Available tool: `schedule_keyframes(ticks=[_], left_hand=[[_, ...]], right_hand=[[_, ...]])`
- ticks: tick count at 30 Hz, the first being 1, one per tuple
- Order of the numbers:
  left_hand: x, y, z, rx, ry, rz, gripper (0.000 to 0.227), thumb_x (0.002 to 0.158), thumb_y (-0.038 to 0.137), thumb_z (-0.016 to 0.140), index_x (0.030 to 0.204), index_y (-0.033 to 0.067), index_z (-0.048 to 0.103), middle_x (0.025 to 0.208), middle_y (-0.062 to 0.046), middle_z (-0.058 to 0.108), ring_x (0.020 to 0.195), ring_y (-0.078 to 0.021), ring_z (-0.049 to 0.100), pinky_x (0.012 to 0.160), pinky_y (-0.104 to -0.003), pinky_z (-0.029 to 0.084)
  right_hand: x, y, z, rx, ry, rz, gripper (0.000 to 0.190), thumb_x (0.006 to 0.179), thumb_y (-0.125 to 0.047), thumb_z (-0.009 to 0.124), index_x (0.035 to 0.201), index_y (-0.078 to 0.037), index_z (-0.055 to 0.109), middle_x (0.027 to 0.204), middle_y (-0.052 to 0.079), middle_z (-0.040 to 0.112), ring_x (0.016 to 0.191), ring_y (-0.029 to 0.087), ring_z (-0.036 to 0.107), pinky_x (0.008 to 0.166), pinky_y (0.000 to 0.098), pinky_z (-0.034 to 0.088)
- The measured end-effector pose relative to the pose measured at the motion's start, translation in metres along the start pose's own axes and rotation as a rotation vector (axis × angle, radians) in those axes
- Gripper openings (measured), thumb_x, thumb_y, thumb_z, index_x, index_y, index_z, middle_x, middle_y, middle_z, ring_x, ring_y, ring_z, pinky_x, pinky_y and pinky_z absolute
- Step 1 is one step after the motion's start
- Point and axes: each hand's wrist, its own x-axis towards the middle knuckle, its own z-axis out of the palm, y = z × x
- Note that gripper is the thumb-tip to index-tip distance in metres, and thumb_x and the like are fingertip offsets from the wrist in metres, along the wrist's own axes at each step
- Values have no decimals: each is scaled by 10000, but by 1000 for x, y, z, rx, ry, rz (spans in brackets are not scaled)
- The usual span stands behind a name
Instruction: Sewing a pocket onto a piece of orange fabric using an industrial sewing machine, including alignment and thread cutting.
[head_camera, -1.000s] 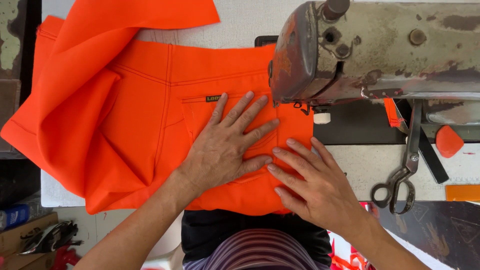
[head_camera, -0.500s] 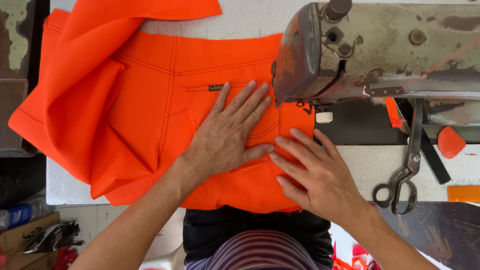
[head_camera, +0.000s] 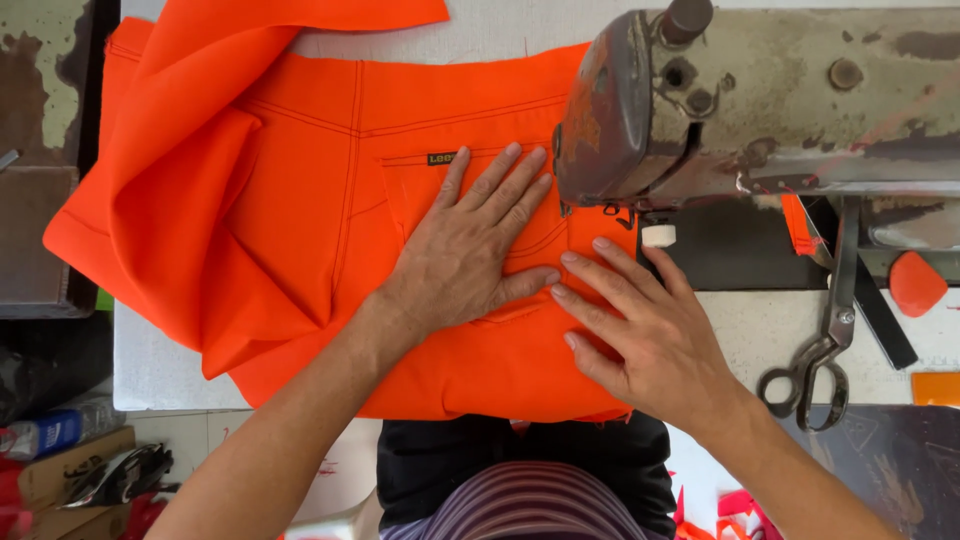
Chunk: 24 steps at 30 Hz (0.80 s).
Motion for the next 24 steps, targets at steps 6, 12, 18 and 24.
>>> schedule_keyframes(ticks=[6, 12, 18, 24], left_hand=[[4, -3, 0, -4, -21, -7, 901, 1027, 722, 325, 1601, 30, 371, 1684, -135, 291, 1567, -325, 270, 1266, -598, 190], [6, -4, 1, -9, -7, -14, 888, 1023, 707, 321, 1591, 26, 382, 1679, -139, 304, 1567, -322, 253, 1267, -597, 166], [-1, -2, 8, 16, 11, 5, 895, 1018, 706, 338, 1597, 24, 364, 1687, -131, 285, 1571, -313, 235, 1263, -593, 155], [-24, -9, 8, 6, -142, -157, 908, 966, 718, 484, 1616, 96, 356, 1719, -118, 213, 1593, -297, 171, 1284, -566, 93]], right_hand=[[0, -1, 3, -22, -31, 28, 408, 980, -281, 618, 1355, -131, 674, 1501, 81, 579, 1439, 331, 498, 1161, 546, 360], [1, -4, 2, -47, -69, 77, 439, 1006, -336, 561, 1400, -156, 635, 1549, 53, 539, 1480, 291, 451, 1136, 536, 367], [-7, -6, 4, 0, -16, 18, 441, 1022, -303, 548, 1416, -120, 623, 1539, 91, 541, 1465, 346, 454, 1222, 576, 275], [-18, 2, 20, -45, 61, -36, 419, 1018, -325, 535, 1362, -126, 667, 1544, 139, 527, 1439, 387, 461, 1193, 616, 246]])
